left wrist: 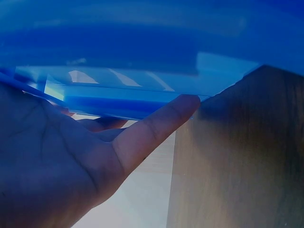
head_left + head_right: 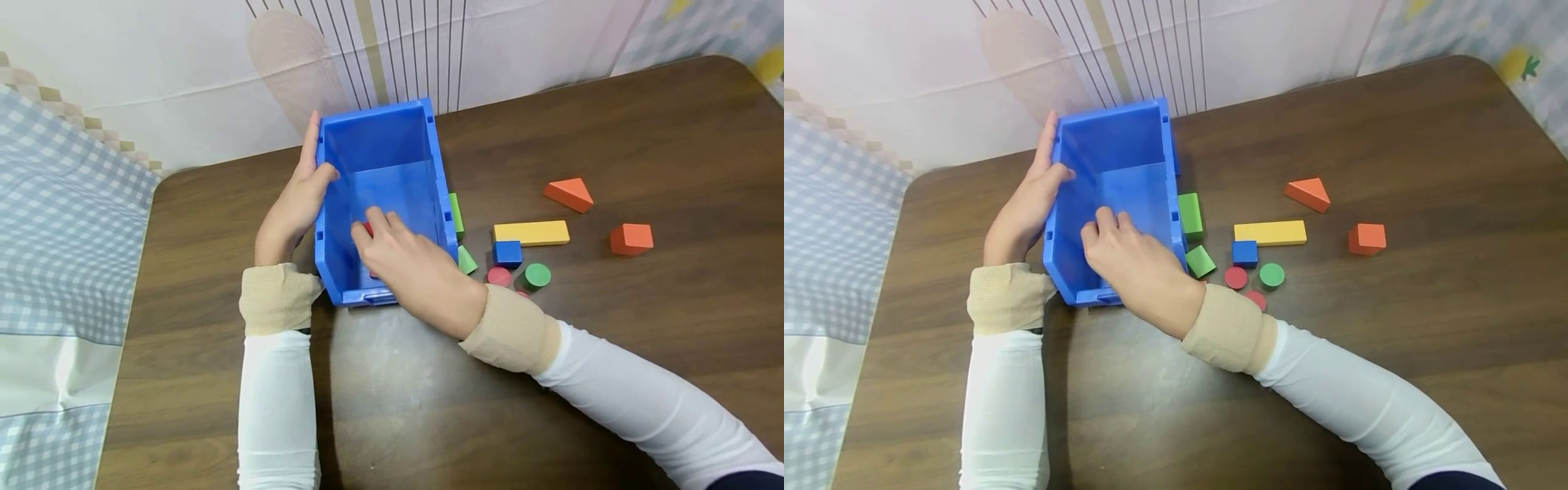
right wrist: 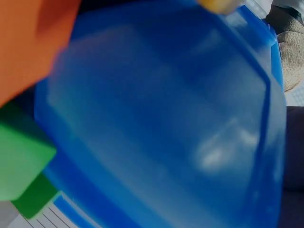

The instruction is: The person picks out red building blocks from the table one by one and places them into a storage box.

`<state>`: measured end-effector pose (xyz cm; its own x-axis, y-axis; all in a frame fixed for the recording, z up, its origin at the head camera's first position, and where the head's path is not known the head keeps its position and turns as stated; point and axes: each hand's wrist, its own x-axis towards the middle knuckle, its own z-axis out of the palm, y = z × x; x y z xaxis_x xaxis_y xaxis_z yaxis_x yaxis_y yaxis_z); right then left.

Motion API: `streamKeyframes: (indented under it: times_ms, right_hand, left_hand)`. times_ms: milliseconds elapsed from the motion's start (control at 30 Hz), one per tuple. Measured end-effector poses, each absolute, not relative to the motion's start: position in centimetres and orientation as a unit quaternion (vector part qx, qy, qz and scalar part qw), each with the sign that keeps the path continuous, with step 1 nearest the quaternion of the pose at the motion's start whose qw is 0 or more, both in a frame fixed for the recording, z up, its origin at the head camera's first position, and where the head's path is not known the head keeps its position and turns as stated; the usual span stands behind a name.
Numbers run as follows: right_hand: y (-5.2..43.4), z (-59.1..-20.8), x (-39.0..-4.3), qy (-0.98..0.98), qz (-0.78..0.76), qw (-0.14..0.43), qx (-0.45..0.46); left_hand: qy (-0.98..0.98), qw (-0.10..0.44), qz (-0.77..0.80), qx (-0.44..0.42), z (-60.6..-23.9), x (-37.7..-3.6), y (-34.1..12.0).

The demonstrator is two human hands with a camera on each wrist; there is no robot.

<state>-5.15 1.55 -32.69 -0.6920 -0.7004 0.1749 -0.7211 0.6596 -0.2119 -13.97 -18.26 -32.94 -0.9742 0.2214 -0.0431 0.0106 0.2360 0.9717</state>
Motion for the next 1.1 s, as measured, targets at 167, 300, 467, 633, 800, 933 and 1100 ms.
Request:
streamKeyframes:
  times_ms: [167,300,467,633,800,933,1100]
  right_hand:
    - [1.5,-33.0,-5.2,-0.914,0.13,0.018,0.383]
    - [1.4,-33.2,-5.3,-0.918,0.13,0.021,0.374]
    - [1.2,-33.4,-5.4,-0.926,0.124,0.031,0.356]
    - [1.1,-33.7,-5.2,-0.931,0.11,0.023,0.348]
    - [1.1,-33.8,-5.1,-0.933,0.103,0.001,0.344]
    - [1.1,-33.8,-5.0,-0.934,0.093,0.0,0.343]
    - [1.0,-33.8,-5.1,-0.935,0.082,0.003,0.344]
  left_hand:
    - [0.783,0.087,0.612,0.074,-32.9,-14.0,-18.2]
    - [0.785,0.085,0.609,0.072,-32.8,-14.0,-18.2]
    - [0.788,0.083,0.606,0.072,-32.7,-14.0,-18.1]
    - [0.788,0.087,0.605,0.067,-33.0,-13.8,-18.1]
    - [0.791,0.084,0.602,0.07,-33.3,-13.6,-18.2]
    - [0.79,0.081,0.604,0.071,-33.2,-13.7,-18.2]
    - [0.789,0.079,0.605,0.078,-33.0,-13.8,-18.2]
